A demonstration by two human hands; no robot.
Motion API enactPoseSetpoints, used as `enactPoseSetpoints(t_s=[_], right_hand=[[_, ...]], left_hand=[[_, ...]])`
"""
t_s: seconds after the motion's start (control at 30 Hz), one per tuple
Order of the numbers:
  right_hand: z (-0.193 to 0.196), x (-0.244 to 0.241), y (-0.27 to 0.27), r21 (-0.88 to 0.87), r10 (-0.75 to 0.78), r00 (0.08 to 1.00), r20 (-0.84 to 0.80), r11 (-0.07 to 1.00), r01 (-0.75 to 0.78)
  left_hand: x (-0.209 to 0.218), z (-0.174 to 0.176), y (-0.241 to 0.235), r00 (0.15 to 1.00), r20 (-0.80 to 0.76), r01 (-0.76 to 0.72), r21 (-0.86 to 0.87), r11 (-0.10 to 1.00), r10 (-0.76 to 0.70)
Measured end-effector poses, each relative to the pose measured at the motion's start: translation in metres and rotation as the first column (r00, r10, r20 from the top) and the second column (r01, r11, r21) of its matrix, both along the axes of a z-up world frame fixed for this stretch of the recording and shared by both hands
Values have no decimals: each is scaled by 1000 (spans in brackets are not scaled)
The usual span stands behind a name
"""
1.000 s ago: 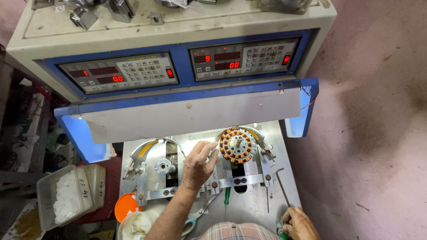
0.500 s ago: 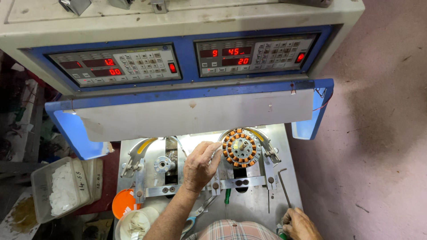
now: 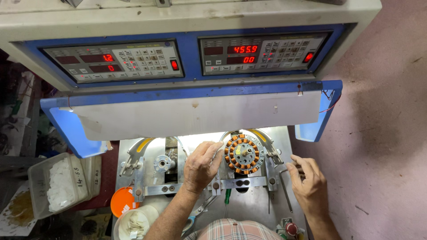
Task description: The person winds copper wire onto a stator using a semi-automatic winding machine, using a small tool to guide the wire and interacting with a digital control panel.
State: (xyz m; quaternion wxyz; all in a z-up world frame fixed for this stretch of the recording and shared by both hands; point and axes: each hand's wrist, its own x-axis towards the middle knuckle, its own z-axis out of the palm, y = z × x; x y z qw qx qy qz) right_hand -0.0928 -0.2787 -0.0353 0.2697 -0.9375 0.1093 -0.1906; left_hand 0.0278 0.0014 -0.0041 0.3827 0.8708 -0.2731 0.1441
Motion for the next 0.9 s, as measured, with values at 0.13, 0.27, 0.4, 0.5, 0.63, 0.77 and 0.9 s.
enactPoseSetpoints(t_s=[0.13,0.27,0.4,0.5,0.63,0.77,0.9], right_hand=[[14,31,16,-20,39,999,21,999,-39],[19,42,26,-72,1,999,41,997,2],[21,45,26,-38,-5,1000,17,999,6],[21,48,23,-26,-11,999,-35,1000,10],[25,49,23,-34,-36,993,-116,999,32],[29,53,22,-51,-79,967,-240,996,69],[29,57,19,-70,-69,968,-239,996,54]], left_hand=[[1,-4,1,1000,-18,3,1,1000,-3],[2,-6,1,1000,-19,6,-4,1000,-6],[3,-6,2,1000,-8,4,-12,1000,-4],[3,-6,1,1000,-4,1,4,1000,-1],[2,-4,1,1000,-5,-5,1,1000,5],[2,-4,1,1000,-1,-4,-6,1000,4],[2,-4,0,1000,-12,-11,1,1000,11]])
